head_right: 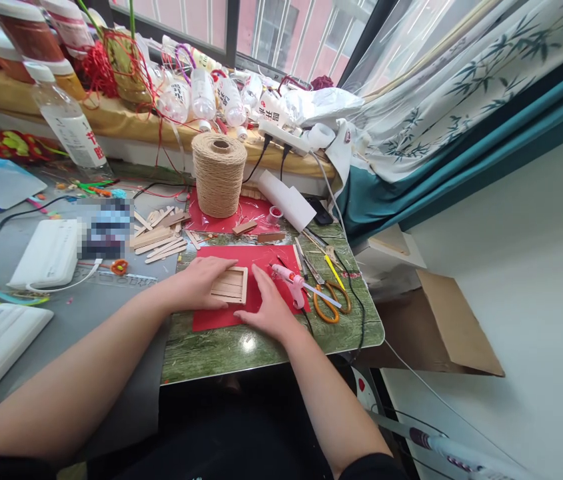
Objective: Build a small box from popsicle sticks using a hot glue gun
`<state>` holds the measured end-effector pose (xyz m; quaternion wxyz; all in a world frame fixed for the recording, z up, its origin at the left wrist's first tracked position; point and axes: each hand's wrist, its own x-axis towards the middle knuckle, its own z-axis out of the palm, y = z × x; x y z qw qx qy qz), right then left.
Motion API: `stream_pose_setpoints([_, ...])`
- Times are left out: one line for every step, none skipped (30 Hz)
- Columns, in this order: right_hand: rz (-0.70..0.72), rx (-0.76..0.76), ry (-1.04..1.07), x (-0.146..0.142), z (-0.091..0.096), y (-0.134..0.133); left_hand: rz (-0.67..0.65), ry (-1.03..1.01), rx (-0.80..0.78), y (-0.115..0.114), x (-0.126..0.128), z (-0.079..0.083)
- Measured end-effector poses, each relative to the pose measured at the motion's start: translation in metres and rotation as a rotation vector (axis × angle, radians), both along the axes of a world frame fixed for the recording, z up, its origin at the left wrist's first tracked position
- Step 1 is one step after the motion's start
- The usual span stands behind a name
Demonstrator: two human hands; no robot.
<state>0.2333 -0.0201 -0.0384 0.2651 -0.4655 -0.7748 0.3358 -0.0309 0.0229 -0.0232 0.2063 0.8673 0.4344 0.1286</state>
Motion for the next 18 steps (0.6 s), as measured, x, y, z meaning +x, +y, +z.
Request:
stream_pose_setpoints([-0.012,0.094,-0.026,0.002,0.001,-0.012,0.025,0.010,0.019,-0.002,0.002,0.001])
stream_pose_setpoints([-0.028,0.195,-0.038,0.006,0.001,-0.025,0.052,0.021,0.040,-0.004,0.004,0.003])
stream_pose_setpoints([-0.057,0.301,-0.041,0.011,0.000,-0.037,0.074,0.031,0.060,-0.006,0.006,0.005])
stream_pose_setpoints([-0.123,0.414,-0.034,0.017,-0.001,-0.048,0.093,0.042,0.075,-0.008,0.007,0.007])
stream_pose_setpoints([-0.197,0.510,-0.031,0.025,-0.003,-0.055,0.109,0.054,0.080,-0.009,0.006,0.010])
stream_pose_setpoints([-0.299,0.575,-0.025,0.032,-0.006,-0.061,0.122,0.066,0.072,-0.009,0.004,0.012])
stream_pose_setpoints([-0.427,0.622,-0.013,0.038,-0.008,-0.063,0.138,0.079,0.049,-0.008,0.001,0.014])
stream_pose_setpoints([-0.556,0.636,-0.005,0.044,-0.011,-0.062,0.139,0.088,0.018,-0.007,-0.004,0.016])
stream_pose_setpoints([-0.664,0.613,-0.007,0.048,-0.012,-0.059,0.124,0.088,-0.014,-0.005,-0.009,0.018])
stream_pose_setpoints([-0.734,0.559,-0.013,0.051,-0.013,-0.055,0.110,0.087,-0.048,-0.003,-0.016,0.020])
stream_pose_setpoints([-0.757,0.484,-0.018,0.052,-0.013,-0.049,0.092,0.090,-0.087,0.000,-0.022,0.021])
stream_pose_setpoints([-0.748,0.401,-0.018,0.053,-0.013,-0.043,0.064,0.087,-0.123,0.003,-0.027,0.022])
stream_pose_setpoints([-0.726,0.335,-0.025,0.052,-0.011,-0.036,0.029,0.081,-0.156,0.006,-0.032,0.022])
stream_pose_setpoints([-0.708,0.290,-0.036,0.051,-0.009,-0.030,-0.005,0.079,-0.188,0.009,-0.035,0.023])
stream_pose_setpoints([-0.692,0.255,-0.038,0.050,-0.007,-0.025,-0.025,0.075,-0.213,0.011,-0.038,0.023])
stream_pose_setpoints([-0.671,0.218,-0.030,0.048,-0.005,-0.020,-0.030,0.071,-0.233,0.014,-0.038,0.023])
stream_pose_setpoints([-0.640,0.177,-0.016,0.047,-0.002,-0.016,-0.021,0.072,-0.249,0.015,-0.038,0.024])
stream_pose_setpoints([-0.613,0.135,-0.001,0.046,0.001,-0.013,-0.002,0.077,-0.263,0.016,-0.037,0.024])
